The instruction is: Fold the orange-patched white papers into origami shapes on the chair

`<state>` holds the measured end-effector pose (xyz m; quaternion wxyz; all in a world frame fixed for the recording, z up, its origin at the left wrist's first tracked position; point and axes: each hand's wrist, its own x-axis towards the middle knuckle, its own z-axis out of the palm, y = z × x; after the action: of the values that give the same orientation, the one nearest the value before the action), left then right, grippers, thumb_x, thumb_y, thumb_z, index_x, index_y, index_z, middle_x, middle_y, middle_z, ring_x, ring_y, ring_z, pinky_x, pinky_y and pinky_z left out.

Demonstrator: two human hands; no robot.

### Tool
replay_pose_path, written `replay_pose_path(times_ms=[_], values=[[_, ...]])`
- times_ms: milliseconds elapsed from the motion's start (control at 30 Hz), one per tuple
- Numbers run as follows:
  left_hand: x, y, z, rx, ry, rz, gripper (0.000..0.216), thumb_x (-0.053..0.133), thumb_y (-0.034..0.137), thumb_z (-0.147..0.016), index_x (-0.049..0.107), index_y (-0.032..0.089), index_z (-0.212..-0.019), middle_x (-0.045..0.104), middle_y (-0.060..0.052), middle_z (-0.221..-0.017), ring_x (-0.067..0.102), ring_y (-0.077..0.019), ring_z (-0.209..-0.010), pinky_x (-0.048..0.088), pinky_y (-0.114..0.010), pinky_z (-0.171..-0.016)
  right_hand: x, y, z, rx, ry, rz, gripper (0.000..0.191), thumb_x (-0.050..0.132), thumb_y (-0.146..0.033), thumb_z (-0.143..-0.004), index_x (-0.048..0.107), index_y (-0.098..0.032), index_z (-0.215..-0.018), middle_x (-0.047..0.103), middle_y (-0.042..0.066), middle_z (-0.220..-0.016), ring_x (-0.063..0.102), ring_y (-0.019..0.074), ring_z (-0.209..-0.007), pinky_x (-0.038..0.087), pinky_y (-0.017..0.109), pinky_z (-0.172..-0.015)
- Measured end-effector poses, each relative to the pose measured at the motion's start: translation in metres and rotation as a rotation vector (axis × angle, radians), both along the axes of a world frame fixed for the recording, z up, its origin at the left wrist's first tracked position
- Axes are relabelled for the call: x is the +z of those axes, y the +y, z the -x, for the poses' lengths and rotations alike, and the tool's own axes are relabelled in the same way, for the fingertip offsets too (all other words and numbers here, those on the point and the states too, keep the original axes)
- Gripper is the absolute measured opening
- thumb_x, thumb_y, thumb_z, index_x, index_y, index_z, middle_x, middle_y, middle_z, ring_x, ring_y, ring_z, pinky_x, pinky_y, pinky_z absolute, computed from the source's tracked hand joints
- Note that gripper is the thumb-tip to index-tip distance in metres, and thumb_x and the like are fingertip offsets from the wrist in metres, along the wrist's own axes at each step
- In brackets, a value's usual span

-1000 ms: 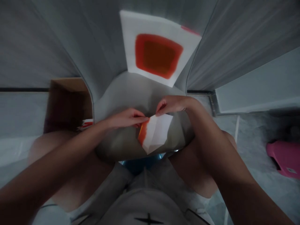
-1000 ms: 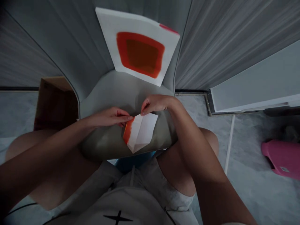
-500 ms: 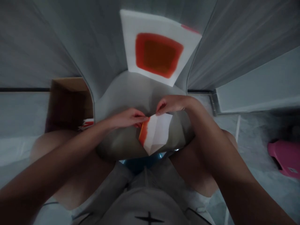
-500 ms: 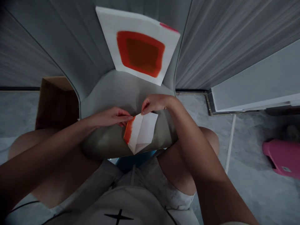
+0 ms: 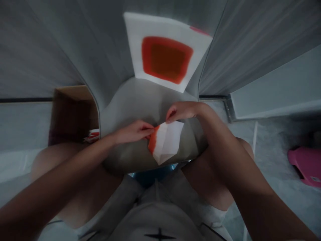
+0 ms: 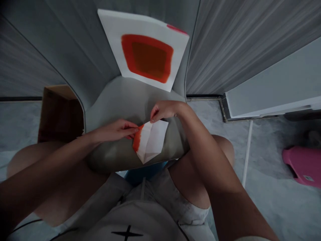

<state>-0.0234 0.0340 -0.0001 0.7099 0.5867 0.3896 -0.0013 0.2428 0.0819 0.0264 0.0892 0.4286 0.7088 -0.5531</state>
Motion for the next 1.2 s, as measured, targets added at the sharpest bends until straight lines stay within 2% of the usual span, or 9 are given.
replay_pose_path(times_ms=[167,333,400,533,700,867,967,1200], values=[[0.0,-0.002,-0.002,0.078,-0.012,0.04,0.038,0.071,0.055,-0.086,0.077,0.018,-0.093,0.078,-0.006,-0.097,0.072,-0.0229,-0.093,0.059,-0.036,-0.087,-0.001,0.0,-0.002,-0.013,-0.015,0.001,0.032,0.077,-0.052,-0.078,0.084,-0.023,-0.091,0.079,0.002,-0.09,0.065,0.0209,-0.086,0.048,0.03,-0.077],[0.006,-0.001,-0.005,0.155,-0.032,0.076,0.041,0.073,0.055,-0.087,0.078,0.02,-0.108,0.079,-0.006,-0.114,0.072,-0.0237,-0.106,0.058,-0.036,-0.094,0.001,0.0,0.0,-0.012,-0.021,0.016,0.032,0.078,-0.052,-0.076,0.084,-0.024,-0.09,0.079,0.001,-0.089,0.065,0.0205,-0.087,0.047,0.029,-0.077],[0.005,0.0,-0.007,0.178,-0.018,0.059,0.044,0.071,0.058,-0.088,0.078,0.019,-0.106,0.079,-0.008,-0.112,0.072,-0.0237,-0.104,0.058,-0.036,-0.093,0.002,-0.001,0.001,-0.012,-0.019,0.018,0.032,0.079,-0.052,-0.075,0.084,-0.024,-0.09,0.079,0.001,-0.088,0.064,0.0202,-0.086,0.047,0.028,-0.076],[-0.001,0.001,-0.008,0.14,0.012,0.002,0.044,0.073,0.059,-0.085,0.078,0.017,-0.099,0.078,-0.007,-0.101,0.071,-0.0216,-0.095,0.058,-0.035,-0.086,0.003,-0.001,0.001,-0.012,-0.02,0.026,0.033,0.08,-0.053,-0.074,0.084,-0.024,-0.089,0.079,0.001,-0.087,0.063,0.0197,-0.084,0.046,0.028,-0.074],[-0.006,0.003,-0.006,0.089,0.027,-0.037,0.046,0.074,0.061,-0.084,0.078,0.017,-0.098,0.076,-0.007,-0.097,0.068,-0.0188,-0.086,0.055,-0.031,-0.078,0.004,-0.001,0.001,-0.013,-0.026,0.033,0.034,0.081,-0.053,-0.073,0.084,-0.023,-0.089,0.078,0.001,-0.087,0.062,0.0194,-0.083,0.046,0.029,-0.074],[-0.002,0.011,-0.002,-0.046,0.07,-0.213,0.044,0.067,0.058,-0.088,0.08,0.017,-0.096,0.075,-0.005,-0.089,0.063,-0.0174,-0.079,0.046,-0.027,-0.07,0.005,-0.002,0.002,-0.014,-0.002,0.039,0.035,0.08,-0.053,-0.074,0.084,-0.023,-0.091,0.079,0.002,-0.089,0.062,0.0196,-0.085,0.046,0.029,-0.076],[0.002,0.017,0.001,-0.108,0.097,-0.287,0.042,0.065,0.056,-0.089,0.081,0.018,-0.098,0.075,-0.004,-0.088,0.062,-0.0177,-0.08,0.044,-0.026,-0.071,0.005,-0.002,0.002,-0.02,0.011,0.047,0.035,0.08,-0.053,-0.075,0.084,-0.023,-0.092,0.079,0.002,-0.091,0.063,0.0197,-0.086,0.046,0.029,-0.077],[0.005,0.026,0.007,-0.161,0.121,-0.271,0.039,0.066,0.054,-0.088,0.081,0.019,-0.096,0.076,-0.004,-0.088,0.063,-0.0184,-0.082,0.044,-0.027,-0.075,0.006,-0.001,0.004,-0.003,0.022,0.045,0.03,0.08,-0.051,-0.076,0.084,-0.024,-0.089,0.08,0.001,-0.091,0.065,0.0209,-0.09,0.047,0.029,-0.079]])
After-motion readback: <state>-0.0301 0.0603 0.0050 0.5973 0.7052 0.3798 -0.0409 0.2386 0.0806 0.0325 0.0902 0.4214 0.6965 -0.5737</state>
